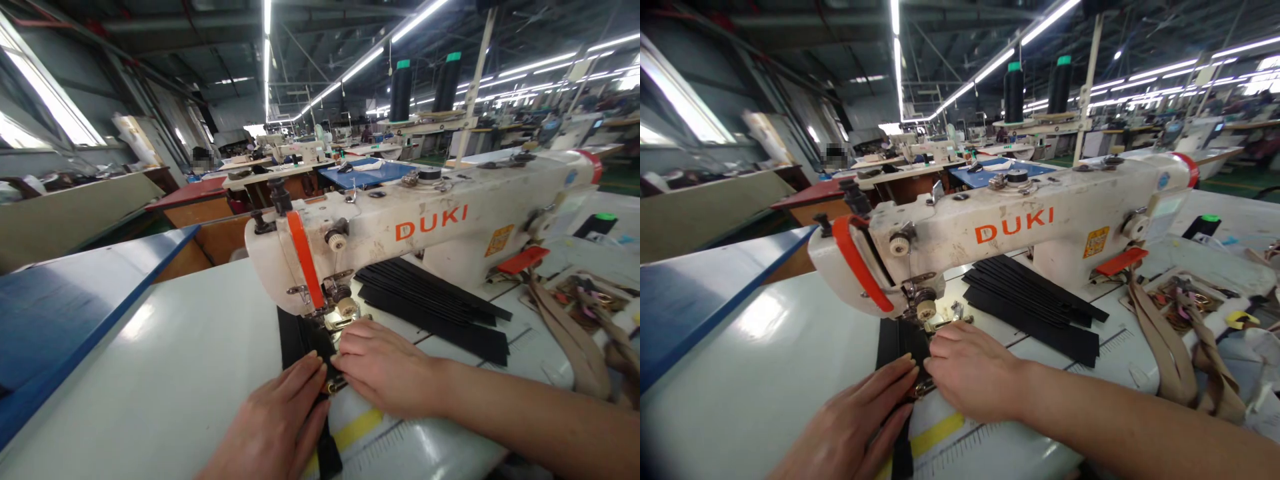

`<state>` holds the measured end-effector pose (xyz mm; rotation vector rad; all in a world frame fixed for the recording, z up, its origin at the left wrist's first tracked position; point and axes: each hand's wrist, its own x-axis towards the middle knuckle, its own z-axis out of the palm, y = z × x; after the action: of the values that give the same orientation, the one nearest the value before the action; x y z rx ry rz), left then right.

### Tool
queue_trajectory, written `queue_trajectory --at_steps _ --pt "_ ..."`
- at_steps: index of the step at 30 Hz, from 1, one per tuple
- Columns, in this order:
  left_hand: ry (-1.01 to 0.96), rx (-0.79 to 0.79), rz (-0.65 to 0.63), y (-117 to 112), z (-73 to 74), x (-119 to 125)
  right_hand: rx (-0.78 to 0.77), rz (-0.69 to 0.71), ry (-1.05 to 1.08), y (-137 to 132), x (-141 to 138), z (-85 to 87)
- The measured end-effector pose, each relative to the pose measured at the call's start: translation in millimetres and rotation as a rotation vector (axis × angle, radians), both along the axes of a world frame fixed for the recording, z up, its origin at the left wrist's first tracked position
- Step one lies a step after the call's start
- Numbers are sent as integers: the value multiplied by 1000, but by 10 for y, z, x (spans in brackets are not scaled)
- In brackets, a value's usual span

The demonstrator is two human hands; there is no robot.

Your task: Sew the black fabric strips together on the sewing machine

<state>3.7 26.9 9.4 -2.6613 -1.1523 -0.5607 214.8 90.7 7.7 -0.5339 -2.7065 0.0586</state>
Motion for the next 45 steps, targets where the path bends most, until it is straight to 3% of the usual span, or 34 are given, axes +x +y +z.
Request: queue_trajectory --at_steps 7,18,21,28,31,34,38,42,45 --pt "5 -8 67 261 -42 -99 9 -128 17 74 -109 -56" --pt "18 -56 142 411 20 -85 8 -149 112 98 -68 -81" --pt "17 -37 180 229 32 -109 -24 -139 192 81 -32 -101" --pt "110 1 162 -676 72 -190 -73 -99 283 1 7 -112" --pt "119 -81 190 -750 209 -223 -47 -94 290 -49 10 -108" --pt "166 -235 269 -559 438 -213 -19 -117 285 -91 24 -106" --pt "261 -537 218 -257 708 -123 19 -169 280 -124 52 -94" --pt "205 -618 262 -153 785 -134 39 -201 277 -141 68 -86" --pt "54 -725 363 -171 760 -330 43 -212 272 -144 64 -93"
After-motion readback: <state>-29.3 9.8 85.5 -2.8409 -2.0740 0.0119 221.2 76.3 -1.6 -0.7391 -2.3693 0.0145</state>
